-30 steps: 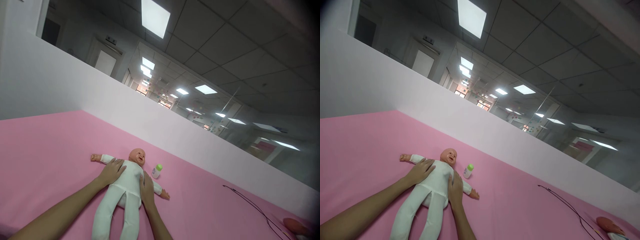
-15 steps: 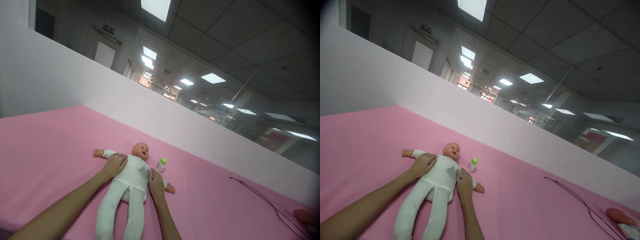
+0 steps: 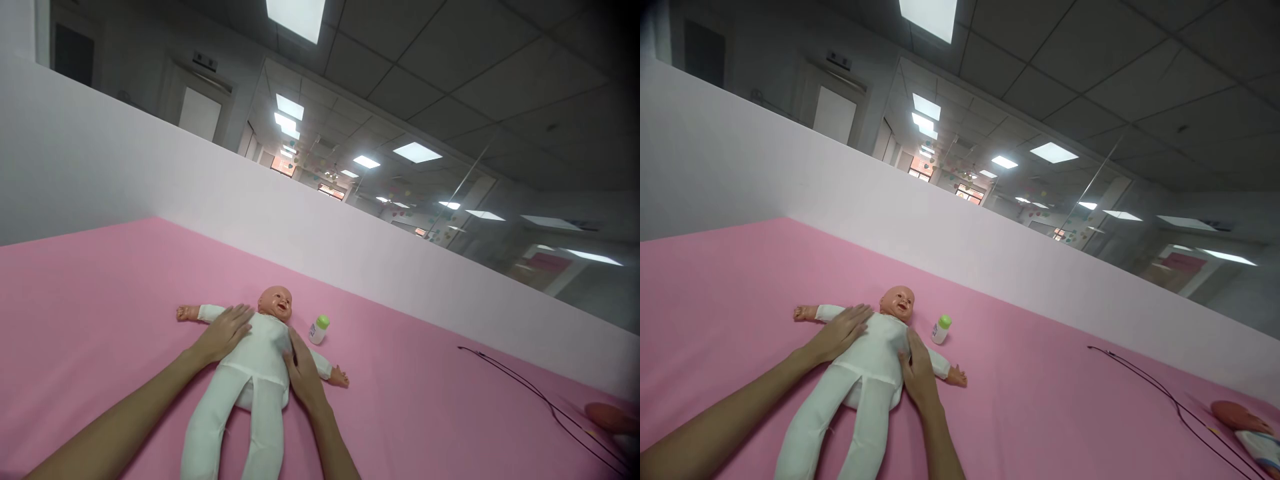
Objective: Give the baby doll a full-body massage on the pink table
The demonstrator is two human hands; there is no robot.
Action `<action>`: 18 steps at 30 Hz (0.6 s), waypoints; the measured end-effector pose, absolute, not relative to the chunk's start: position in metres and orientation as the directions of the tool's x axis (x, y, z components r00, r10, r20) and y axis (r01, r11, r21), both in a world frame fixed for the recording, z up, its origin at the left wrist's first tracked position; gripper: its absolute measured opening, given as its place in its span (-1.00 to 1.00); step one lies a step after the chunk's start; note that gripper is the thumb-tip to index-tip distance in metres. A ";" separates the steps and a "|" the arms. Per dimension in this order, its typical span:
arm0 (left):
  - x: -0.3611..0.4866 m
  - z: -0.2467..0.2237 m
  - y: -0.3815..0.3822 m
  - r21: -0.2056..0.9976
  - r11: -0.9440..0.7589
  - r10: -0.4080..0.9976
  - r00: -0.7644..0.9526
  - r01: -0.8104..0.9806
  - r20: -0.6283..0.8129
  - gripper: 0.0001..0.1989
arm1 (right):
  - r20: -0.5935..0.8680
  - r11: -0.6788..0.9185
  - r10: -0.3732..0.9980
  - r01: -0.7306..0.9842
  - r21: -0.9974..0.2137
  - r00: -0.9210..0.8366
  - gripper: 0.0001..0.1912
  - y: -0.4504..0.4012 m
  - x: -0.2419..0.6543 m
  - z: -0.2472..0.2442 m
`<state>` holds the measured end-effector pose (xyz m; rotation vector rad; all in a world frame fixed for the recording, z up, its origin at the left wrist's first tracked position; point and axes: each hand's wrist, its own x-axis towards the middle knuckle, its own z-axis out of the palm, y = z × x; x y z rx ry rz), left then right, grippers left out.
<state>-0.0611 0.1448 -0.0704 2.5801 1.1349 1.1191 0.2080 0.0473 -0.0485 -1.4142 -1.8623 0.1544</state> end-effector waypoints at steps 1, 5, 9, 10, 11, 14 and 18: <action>-0.060 -0.072 0.144 0.366 -0.715 0.681 0.474 0.596 0.558 -0.48 | 0.494 0.386 0.864 0.759 -0.524 -0.098 -0.38 0.047 0.204 -0.049; -0.066 -0.075 0.145 0.256 -0.566 0.769 0.389 0.784 0.507 -0.49 | 0.430 0.227 0.902 0.883 -0.412 -0.032 -0.47 0.047 0.208 -0.043; -0.086 -0.067 0.147 0.146 -0.298 0.853 0.194 0.943 0.484 -0.45 | 0.290 -0.123 0.941 0.975 -0.183 0.173 -0.48 0.043 0.231 -0.034; -0.092 -0.064 0.148 0.144 -0.239 0.875 0.148 0.960 0.462 -0.43 | 0.281 -0.183 0.934 0.972 -0.151 0.219 -0.49 0.041 0.238 -0.031; -0.100 -0.060 0.149 0.152 -0.193 0.897 0.112 0.969 0.427 -0.41 | 0.285 -0.233 0.922 0.964 -0.131 0.261 -0.50 0.039 0.244 -0.029; -0.127 -0.044 0.152 0.215 -0.156 0.958 0.095 0.964 0.272 -0.42 | 0.280 -0.411 0.863 0.906 -0.095 0.421 -0.46 0.030 0.260 -0.022; -0.161 -0.029 0.157 0.326 -0.179 0.983 0.159 0.928 0.088 -0.60 | 0.122 -0.614 0.772 0.781 -0.111 0.624 -0.29 0.020 0.275 -0.010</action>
